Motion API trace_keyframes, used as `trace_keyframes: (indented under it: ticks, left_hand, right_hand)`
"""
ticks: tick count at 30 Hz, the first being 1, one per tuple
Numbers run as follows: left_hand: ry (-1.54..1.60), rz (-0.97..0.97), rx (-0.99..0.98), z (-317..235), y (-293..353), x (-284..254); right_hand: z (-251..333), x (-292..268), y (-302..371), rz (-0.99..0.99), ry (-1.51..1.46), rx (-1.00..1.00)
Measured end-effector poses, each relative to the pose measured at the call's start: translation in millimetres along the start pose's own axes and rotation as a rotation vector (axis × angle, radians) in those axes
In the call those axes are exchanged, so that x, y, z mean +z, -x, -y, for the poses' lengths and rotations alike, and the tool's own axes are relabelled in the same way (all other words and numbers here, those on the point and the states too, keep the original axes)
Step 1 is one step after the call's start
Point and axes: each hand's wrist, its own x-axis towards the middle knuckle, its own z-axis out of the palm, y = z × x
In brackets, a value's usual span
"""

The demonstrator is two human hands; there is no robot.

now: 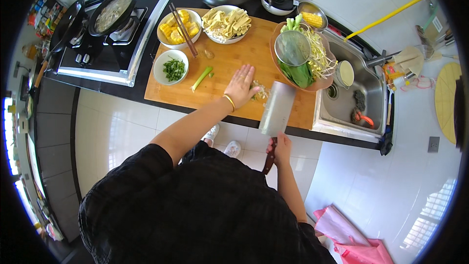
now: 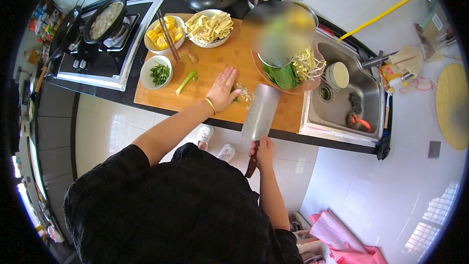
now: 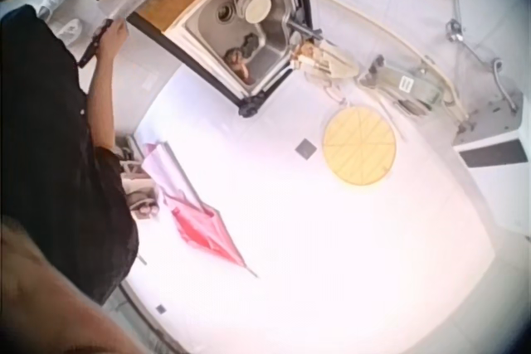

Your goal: The person washes green vegetables in a sink, then moves to a wooden cutting board to chop them with a cleaver. They transfer the chopped greens into a small white bowl. The person then retrieves a green onion, chops it into small pieces, and adds it to the same bowl.

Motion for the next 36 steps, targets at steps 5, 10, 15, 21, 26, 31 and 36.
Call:
trace_keyframes:
  ticks: [5, 10, 15, 21, 26, 31, 36]
  left_hand:
    - [0.067, -0.007, -0.045, -17.3, -2.3, 9.0]
    - [0.083, -0.078, -0.045, -16.9, -3.3, 12.3]
    - [0.08, -0.247, -0.003, -18.2, -0.1, 14.6]
    - [0.039, -0.471, 0.0, -33.6, 18.4, -57.7]
    - [0.045, -0.648, -0.08, 5.8, 37.5, -128.9]
    - [0.047, -0.667, -0.186, 57.6, 52.3, -147.7]
    - [0.086, -0.674, -0.237, 90.5, 58.1, -153.6]
  right_hand:
    - [1.5, 50.4, -13.4, 0.02, 0.086, -0.025]
    - [-2.1, 79.8, -20.8, 0.11, 0.067, -0.035]
    - [-2.6, 82.8, -19.3, 0.182, -0.003, 0.0]
    - [16.4, 109.3, 19.3, 0.323, 0.1, -0.178]
    - [25.9, 177.2, 31.4, 0.492, 0.196, -0.264]
    - [24.0, 233.5, 40.7, 0.497, 0.232, -0.22]
    - [14.5, 266.4, 45.6, 0.443, 0.244, -0.244]
